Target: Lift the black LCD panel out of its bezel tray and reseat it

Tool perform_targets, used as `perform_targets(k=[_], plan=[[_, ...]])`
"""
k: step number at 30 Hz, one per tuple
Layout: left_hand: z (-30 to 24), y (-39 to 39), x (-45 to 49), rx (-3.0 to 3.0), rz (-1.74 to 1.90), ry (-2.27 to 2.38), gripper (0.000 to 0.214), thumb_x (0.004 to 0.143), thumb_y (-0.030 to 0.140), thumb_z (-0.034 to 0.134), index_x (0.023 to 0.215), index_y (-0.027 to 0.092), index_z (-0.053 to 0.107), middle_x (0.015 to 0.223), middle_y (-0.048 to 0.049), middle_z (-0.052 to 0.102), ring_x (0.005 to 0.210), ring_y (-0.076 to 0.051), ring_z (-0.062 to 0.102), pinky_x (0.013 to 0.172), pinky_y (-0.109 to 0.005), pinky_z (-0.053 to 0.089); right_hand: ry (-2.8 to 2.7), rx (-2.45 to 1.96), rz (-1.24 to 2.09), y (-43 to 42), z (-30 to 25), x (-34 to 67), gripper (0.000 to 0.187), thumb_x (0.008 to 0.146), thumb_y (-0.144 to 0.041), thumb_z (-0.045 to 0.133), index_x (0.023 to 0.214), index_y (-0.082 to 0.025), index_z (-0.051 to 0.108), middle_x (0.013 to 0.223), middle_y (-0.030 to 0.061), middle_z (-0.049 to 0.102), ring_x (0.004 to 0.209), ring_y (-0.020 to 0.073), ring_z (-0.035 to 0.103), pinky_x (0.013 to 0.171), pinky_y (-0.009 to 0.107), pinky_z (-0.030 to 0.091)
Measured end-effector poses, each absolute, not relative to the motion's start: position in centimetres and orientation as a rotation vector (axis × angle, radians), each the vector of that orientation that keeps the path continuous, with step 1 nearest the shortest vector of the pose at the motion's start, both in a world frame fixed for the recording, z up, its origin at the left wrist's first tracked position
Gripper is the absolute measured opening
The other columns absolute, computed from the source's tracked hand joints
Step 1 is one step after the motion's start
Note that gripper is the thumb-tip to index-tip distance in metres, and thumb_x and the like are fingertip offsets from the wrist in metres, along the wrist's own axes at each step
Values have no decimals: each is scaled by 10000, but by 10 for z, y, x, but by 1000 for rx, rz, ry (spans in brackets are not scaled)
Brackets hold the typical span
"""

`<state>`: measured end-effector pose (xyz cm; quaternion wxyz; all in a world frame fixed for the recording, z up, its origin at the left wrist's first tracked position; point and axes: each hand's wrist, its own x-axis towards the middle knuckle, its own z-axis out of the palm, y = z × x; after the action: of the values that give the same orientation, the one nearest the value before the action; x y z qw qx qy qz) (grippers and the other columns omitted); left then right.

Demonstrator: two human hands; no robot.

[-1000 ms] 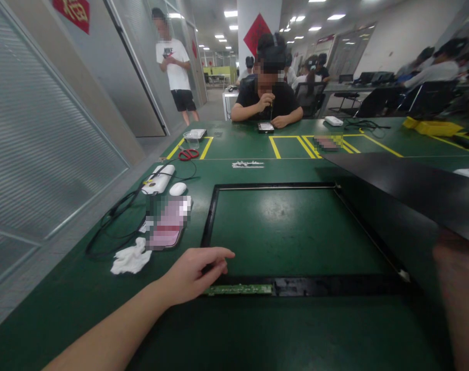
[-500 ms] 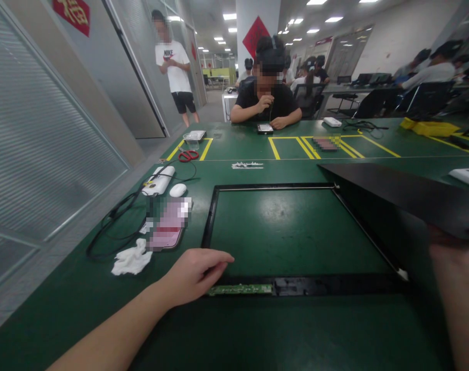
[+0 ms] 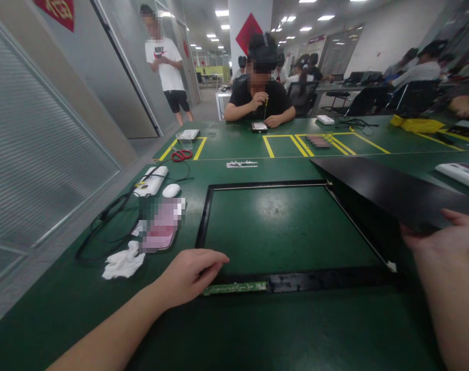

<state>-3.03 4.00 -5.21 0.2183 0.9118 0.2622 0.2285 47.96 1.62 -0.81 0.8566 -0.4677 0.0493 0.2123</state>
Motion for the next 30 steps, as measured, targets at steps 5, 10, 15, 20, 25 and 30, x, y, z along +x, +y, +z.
perform_targets(k=[5,10,15,20,25,30], plan=[[-51,40,-29,2526,635,714,255,1073,188,512,1204,219,729,978,-42,835,831,-179,792,727,-271,590,134,-1009,487,21,-11,476,142,708,-118,525,801,-205,587,1141,48,715,1001,151,685,591,240,599],[-49,40,-29,2522,605,736,266,1074,203,500,1198,222,734,964,-48,833,824,-190,791,729,-283,596,163,-1009,492,23,-14,478,169,716,-124,520,828,-200,621,1120,50,722,975,152,690,593,243,603],[-49,39,-30,2524,604,737,266,1069,197,504,1194,222,738,963,-49,831,820,-190,788,737,-283,596,175,-1011,509,25,-16,480,156,719,-109,511,806,-201,601,1079,47,726,955,159,692,659,288,620],[-49,40,-29,2527,610,720,264,1072,203,502,1196,220,734,950,-49,826,806,-189,782,717,-280,589,179,-1028,525,29,-21,480,165,681,-111,500,792,-216,564,1036,45,718,909,158,684,620,271,609],[-47,40,-28,2544,611,720,256,1067,186,509,1189,214,733,945,-48,827,803,-185,783,700,-273,581,191,-1039,521,31,-23,480,193,653,-101,501,799,-219,547,1015,31,710,863,150,673,604,261,602],[-48,39,-29,2541,598,734,265,1073,211,493,1183,223,734,931,-46,820,798,-189,776,702,-282,581,203,-1062,528,33,-24,483,193,663,-90,493,800,-211,556,1003,16,705,790,124,652,529,207,542]])
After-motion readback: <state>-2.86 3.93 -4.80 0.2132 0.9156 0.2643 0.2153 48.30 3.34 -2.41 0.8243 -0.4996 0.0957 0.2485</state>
